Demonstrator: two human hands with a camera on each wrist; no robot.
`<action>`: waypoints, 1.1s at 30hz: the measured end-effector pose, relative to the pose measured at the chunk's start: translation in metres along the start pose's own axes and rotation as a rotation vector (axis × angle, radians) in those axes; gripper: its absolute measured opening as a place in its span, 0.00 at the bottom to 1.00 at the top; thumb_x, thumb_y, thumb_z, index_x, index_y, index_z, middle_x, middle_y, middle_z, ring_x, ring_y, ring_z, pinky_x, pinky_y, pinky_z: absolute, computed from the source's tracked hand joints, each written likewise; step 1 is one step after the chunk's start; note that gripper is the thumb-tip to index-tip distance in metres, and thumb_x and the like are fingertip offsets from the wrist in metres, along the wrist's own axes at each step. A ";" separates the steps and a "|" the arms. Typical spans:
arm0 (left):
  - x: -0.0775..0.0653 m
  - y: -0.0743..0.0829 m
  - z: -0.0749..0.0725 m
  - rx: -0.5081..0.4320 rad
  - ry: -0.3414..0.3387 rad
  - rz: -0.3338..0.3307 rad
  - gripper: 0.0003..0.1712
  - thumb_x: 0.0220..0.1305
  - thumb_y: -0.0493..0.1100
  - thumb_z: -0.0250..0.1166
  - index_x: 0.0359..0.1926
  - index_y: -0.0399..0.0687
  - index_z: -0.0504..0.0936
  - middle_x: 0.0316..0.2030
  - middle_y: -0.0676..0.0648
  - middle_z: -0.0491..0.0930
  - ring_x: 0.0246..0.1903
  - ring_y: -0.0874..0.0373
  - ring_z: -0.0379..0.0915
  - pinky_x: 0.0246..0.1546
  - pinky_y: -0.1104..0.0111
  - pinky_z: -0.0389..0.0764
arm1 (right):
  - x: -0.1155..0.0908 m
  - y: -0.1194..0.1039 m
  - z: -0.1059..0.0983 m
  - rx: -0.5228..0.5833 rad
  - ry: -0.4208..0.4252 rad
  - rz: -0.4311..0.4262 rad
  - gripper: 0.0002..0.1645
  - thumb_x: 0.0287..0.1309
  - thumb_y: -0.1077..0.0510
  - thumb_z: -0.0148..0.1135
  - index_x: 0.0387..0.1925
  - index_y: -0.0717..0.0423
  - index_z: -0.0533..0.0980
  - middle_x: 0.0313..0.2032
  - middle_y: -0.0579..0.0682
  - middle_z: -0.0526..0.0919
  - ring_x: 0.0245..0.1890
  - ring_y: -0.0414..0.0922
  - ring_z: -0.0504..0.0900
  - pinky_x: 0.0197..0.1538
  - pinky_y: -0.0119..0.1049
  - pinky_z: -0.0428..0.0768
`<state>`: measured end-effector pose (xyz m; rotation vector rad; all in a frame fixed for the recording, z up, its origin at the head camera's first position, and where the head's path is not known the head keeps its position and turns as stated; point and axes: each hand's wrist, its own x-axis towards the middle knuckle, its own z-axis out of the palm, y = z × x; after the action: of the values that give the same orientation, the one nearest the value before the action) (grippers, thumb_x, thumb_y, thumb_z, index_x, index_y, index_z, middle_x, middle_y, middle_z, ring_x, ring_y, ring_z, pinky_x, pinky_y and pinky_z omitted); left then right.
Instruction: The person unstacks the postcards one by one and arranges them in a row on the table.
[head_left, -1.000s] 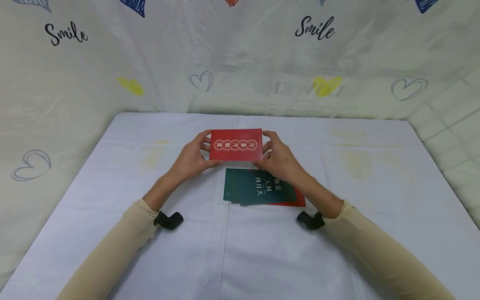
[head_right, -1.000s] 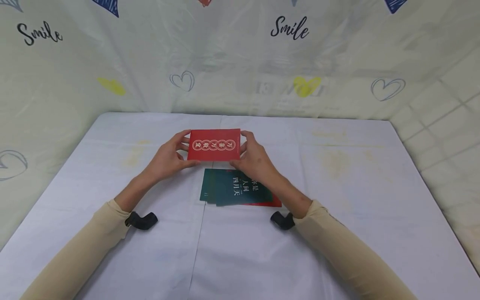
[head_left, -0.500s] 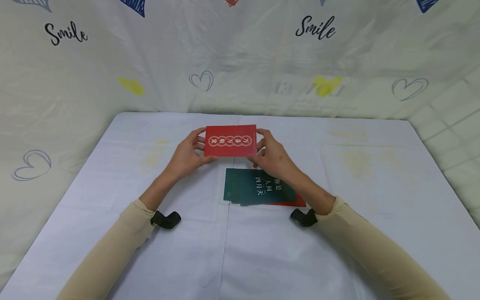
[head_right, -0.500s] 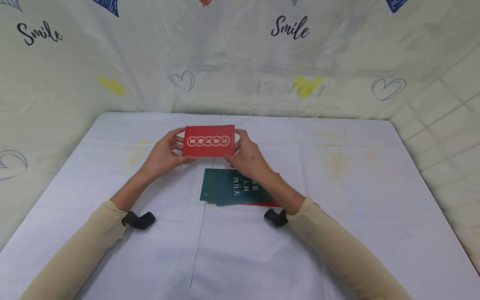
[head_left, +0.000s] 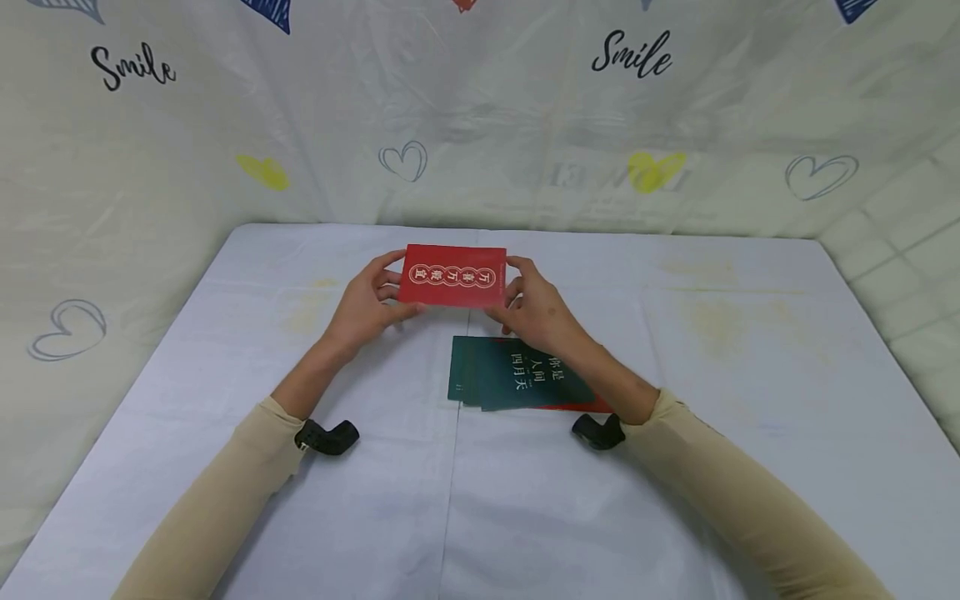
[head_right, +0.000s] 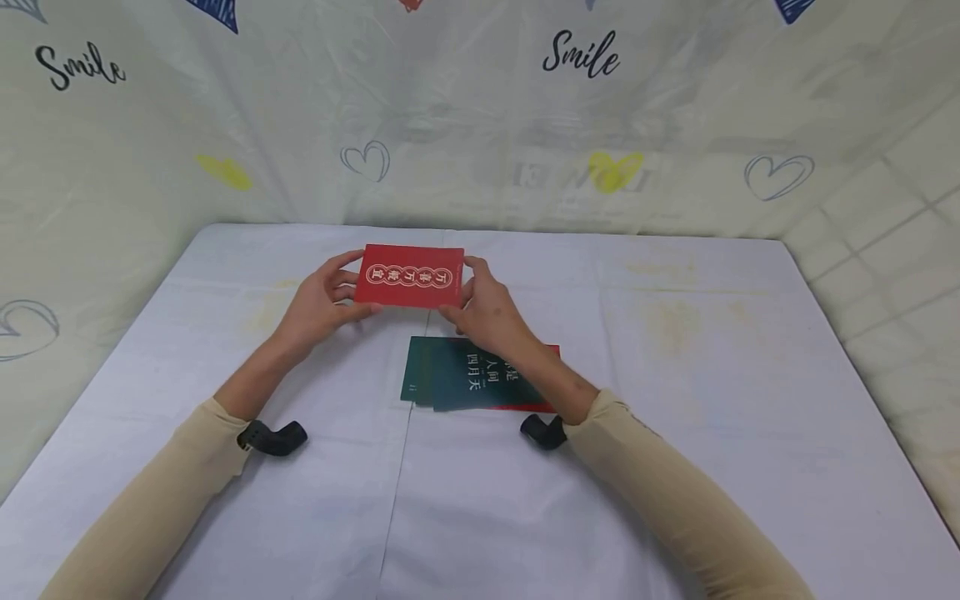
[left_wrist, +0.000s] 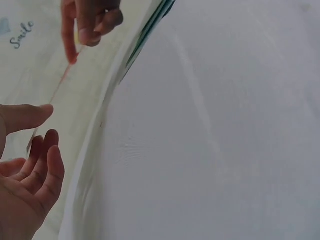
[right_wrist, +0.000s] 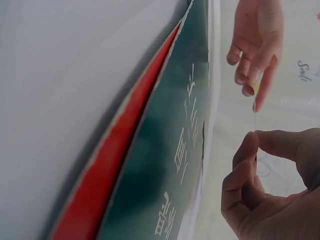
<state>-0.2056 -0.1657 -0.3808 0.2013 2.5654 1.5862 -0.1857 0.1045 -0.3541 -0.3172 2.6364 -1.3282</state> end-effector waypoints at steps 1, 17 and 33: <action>0.000 0.000 -0.001 -0.016 0.001 -0.009 0.50 0.65 0.42 0.73 0.82 0.56 0.56 0.63 0.41 0.76 0.56 0.49 0.82 0.42 0.80 0.83 | 0.001 0.000 0.000 -0.001 0.001 0.000 0.55 0.65 0.57 0.71 0.82 0.55 0.48 0.44 0.57 0.83 0.34 0.48 0.89 0.44 0.39 0.88; -0.002 0.000 -0.009 -0.185 0.031 -0.093 0.48 0.69 0.42 0.70 0.82 0.61 0.54 0.67 0.41 0.74 0.58 0.52 0.81 0.42 0.78 0.85 | 0.009 -0.007 0.011 0.072 -0.008 0.001 0.48 0.68 0.55 0.69 0.78 0.57 0.52 0.40 0.56 0.84 0.31 0.48 0.87 0.31 0.33 0.82; -0.004 -0.004 -0.016 -0.240 0.078 -0.104 0.47 0.72 0.46 0.68 0.83 0.61 0.51 0.69 0.42 0.74 0.44 0.68 0.83 0.41 0.78 0.85 | 0.013 -0.014 0.023 0.111 -0.043 0.015 0.48 0.69 0.52 0.66 0.81 0.54 0.53 0.51 0.54 0.80 0.40 0.49 0.87 0.36 0.32 0.84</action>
<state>-0.2045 -0.1822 -0.3767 -0.0173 2.3670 1.8746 -0.1908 0.0748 -0.3568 -0.3066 2.5134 -1.4397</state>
